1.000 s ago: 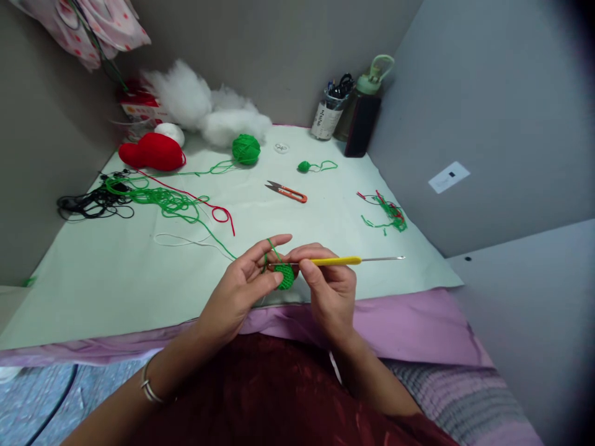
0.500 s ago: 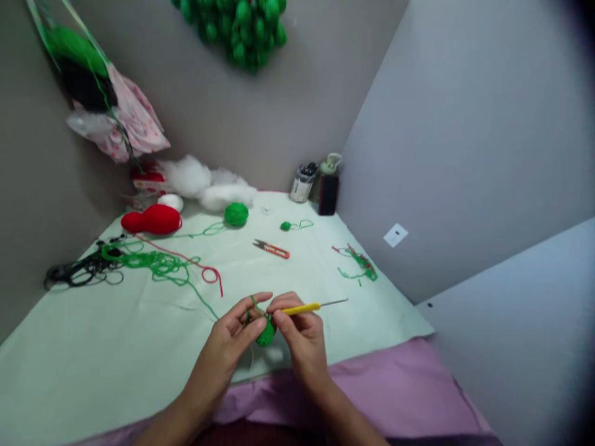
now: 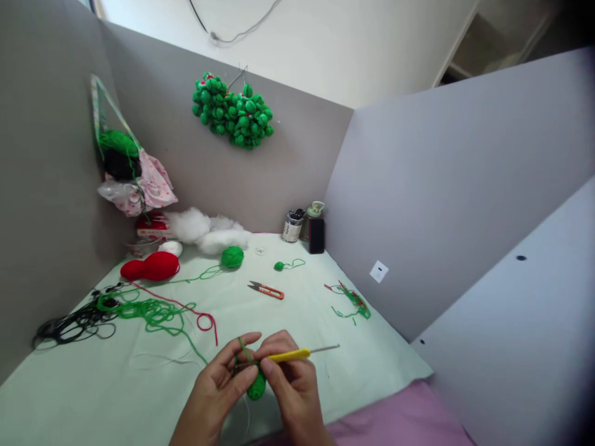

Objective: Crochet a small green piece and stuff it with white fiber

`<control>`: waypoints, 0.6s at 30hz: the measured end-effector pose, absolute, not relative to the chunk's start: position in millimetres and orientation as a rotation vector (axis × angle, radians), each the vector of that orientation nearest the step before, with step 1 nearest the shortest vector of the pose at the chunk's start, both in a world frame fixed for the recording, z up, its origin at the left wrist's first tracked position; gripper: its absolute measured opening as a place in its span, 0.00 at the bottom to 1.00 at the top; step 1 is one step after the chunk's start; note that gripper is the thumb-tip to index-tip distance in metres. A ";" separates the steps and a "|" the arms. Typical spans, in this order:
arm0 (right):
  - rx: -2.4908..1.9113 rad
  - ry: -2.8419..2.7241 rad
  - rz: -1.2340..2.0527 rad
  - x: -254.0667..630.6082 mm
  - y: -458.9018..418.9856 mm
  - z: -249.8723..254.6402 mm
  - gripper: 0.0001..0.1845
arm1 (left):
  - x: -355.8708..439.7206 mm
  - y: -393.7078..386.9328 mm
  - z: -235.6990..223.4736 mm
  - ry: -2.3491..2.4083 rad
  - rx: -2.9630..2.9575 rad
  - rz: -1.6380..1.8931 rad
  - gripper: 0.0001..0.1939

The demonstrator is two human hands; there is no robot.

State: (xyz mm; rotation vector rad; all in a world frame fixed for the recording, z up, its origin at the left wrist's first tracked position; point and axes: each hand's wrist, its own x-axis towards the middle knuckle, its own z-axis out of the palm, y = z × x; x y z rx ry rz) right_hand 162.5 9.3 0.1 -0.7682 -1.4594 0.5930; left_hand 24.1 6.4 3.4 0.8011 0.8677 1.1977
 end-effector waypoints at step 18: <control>-0.673 -1.133 1.096 170.6 -0.4 4.6 0.06 | 17.2 -5.2 14.7 0.677 0.631 1.074 0.18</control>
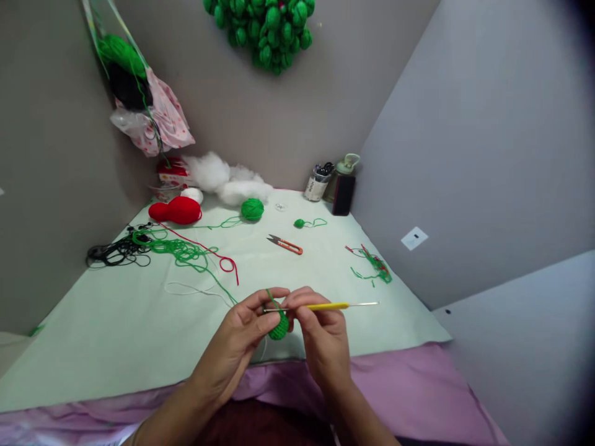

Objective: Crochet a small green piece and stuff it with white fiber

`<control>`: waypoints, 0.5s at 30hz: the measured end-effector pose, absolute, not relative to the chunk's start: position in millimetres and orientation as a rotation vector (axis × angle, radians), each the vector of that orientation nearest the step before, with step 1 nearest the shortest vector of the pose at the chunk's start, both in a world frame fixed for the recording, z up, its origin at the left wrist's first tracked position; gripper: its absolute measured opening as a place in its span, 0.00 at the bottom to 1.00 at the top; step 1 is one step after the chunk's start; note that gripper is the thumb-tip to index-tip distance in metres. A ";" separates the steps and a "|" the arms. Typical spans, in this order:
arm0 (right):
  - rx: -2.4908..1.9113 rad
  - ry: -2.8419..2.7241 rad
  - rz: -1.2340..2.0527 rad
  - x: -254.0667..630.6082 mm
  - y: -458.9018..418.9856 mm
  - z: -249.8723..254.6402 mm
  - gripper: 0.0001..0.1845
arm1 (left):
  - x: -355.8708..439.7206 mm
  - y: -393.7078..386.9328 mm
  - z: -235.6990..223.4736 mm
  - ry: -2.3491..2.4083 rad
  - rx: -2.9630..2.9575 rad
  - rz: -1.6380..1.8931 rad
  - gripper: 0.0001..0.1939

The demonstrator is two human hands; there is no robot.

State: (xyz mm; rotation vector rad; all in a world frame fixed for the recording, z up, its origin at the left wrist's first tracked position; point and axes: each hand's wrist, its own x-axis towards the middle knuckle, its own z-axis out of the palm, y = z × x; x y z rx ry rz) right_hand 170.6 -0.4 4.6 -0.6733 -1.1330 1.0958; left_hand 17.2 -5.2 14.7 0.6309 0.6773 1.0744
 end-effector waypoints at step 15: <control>-0.744 -0.953 1.269 168.6 -0.5 -3.1 0.06 | 15.6 -5.0 6.0 0.735 0.838 1.037 0.22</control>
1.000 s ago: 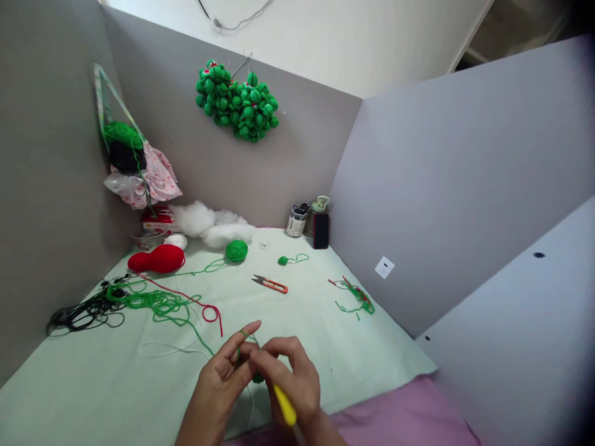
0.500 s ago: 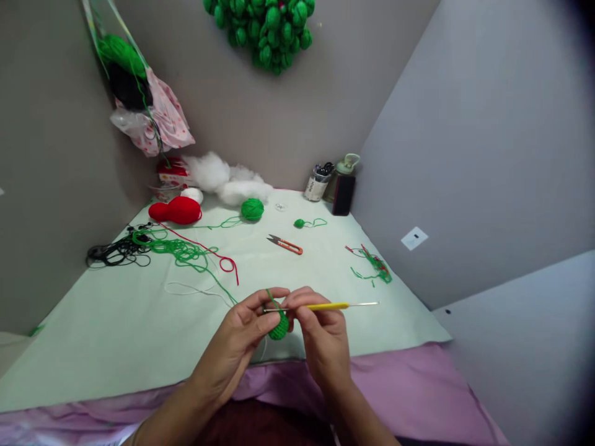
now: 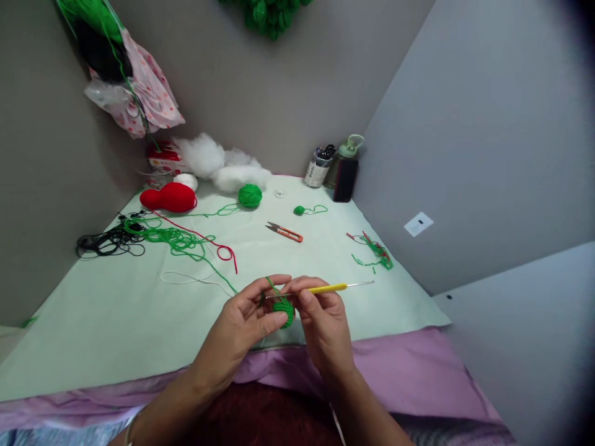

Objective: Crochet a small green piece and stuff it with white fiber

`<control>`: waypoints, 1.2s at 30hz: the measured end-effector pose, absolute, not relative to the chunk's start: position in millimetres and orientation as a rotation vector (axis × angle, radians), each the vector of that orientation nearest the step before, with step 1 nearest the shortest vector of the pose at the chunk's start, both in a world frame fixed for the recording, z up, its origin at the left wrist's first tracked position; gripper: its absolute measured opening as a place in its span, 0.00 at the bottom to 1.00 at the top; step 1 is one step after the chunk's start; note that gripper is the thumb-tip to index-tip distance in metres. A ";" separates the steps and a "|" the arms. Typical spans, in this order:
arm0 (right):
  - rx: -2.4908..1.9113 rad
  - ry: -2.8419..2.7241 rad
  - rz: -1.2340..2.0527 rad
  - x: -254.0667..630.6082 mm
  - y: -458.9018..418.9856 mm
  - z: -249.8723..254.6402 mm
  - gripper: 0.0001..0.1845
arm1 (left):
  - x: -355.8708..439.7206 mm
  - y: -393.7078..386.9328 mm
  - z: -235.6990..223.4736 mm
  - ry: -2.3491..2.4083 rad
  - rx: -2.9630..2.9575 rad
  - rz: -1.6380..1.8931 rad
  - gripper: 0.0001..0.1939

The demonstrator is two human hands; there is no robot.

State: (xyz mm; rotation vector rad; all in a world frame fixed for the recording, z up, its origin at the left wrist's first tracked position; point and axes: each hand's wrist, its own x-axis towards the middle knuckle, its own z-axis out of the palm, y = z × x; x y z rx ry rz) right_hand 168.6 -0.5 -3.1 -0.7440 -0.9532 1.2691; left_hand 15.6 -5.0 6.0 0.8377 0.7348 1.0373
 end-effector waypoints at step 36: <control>-0.757 -1.091 1.085 176.2 -9.2 -2.2 0.11 | 12.2 -8.4 9.0 0.810 0.805 1.077 0.15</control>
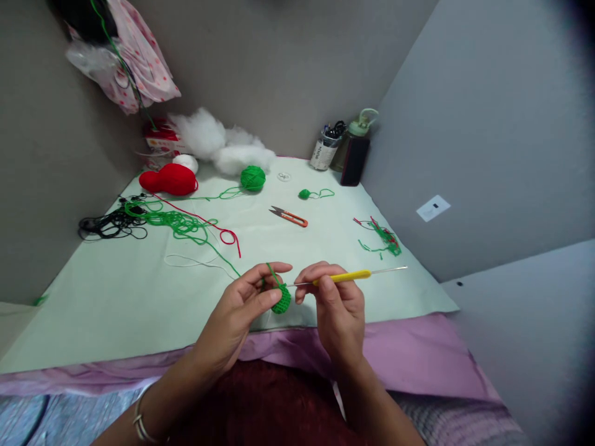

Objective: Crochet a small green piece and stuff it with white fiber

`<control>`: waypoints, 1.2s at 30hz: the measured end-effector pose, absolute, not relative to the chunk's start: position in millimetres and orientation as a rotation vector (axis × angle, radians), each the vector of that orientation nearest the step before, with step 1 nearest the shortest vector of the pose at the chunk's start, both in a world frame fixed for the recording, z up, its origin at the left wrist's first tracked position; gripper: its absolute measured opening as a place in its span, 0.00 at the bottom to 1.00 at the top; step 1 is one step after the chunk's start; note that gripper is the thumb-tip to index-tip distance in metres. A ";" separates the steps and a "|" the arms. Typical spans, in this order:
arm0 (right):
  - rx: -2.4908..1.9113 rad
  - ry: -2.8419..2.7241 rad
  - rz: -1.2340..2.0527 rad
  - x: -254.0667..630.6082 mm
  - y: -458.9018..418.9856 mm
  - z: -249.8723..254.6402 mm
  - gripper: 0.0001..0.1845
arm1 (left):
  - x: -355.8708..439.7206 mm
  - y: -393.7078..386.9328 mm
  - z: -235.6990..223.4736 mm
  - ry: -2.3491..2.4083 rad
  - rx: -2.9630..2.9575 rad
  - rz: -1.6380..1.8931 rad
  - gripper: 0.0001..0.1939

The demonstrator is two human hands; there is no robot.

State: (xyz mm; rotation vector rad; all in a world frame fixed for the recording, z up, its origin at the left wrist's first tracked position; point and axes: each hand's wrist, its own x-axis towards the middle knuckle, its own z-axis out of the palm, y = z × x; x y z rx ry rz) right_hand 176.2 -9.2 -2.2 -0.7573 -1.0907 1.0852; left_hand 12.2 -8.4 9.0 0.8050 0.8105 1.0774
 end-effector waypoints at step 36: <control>-0.724 -0.869 1.334 170.9 -3.8 7.6 0.13 | 9.9 -5.2 10.4 0.821 0.884 1.089 0.37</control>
